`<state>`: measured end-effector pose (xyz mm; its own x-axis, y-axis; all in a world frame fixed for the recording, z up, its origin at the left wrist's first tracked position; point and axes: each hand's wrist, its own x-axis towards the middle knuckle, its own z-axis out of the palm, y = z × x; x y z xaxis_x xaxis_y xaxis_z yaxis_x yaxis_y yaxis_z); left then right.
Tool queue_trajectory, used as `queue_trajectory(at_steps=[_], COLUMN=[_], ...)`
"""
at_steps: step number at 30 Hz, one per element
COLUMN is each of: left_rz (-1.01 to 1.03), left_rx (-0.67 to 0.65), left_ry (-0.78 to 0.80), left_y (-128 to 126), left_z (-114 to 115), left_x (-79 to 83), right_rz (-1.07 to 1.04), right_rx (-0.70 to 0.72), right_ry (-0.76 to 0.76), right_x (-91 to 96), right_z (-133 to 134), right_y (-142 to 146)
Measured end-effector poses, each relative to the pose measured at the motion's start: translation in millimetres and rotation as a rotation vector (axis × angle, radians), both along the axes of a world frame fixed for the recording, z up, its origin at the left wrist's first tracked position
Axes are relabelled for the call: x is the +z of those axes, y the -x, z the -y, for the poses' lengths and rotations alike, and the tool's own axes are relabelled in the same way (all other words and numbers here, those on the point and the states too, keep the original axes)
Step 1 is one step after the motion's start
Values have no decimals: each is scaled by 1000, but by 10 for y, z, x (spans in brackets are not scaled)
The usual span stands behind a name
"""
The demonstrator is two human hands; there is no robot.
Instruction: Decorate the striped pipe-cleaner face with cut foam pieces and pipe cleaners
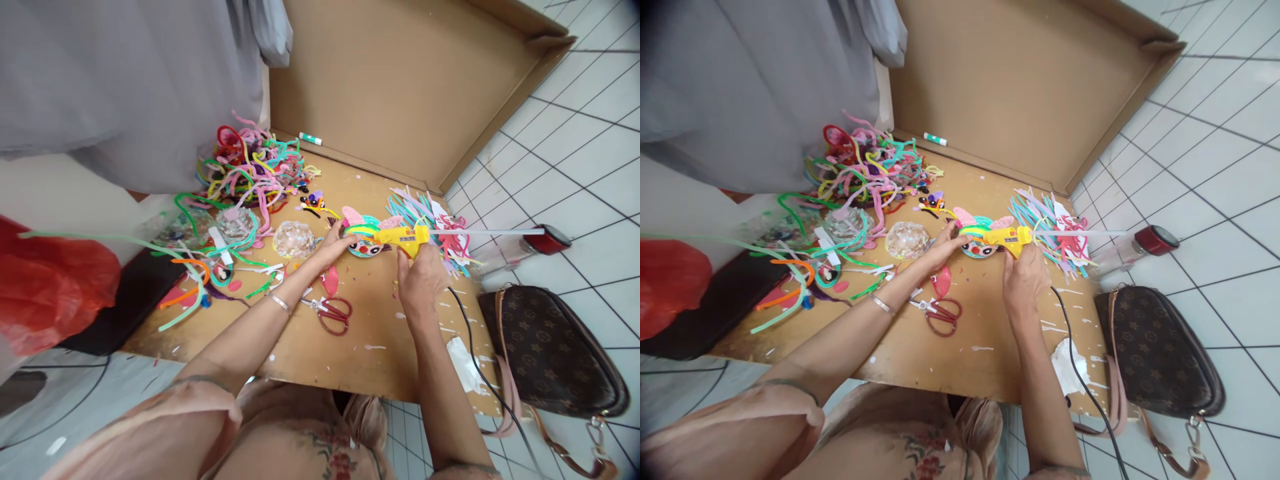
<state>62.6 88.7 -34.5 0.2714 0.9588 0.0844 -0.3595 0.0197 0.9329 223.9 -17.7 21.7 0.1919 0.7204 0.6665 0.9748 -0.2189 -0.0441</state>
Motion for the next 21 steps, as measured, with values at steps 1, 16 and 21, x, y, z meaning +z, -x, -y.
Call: queue_trajectory(at_steps=[1,16,21], left_rz=[2,-2,-6], left_rx=[-1,10,-6], left_ry=[2,26,21], left_y=[0,1,6], left_z=[4,24,24], left_x=[7,48,45], right_rz=[6,18,-10], right_rx=[-2,10,19], right_ry=[-3,-5,-5], right_x=[1,-2,-4], right_z=[7,-6,6], right_y=[-5,1,-2])
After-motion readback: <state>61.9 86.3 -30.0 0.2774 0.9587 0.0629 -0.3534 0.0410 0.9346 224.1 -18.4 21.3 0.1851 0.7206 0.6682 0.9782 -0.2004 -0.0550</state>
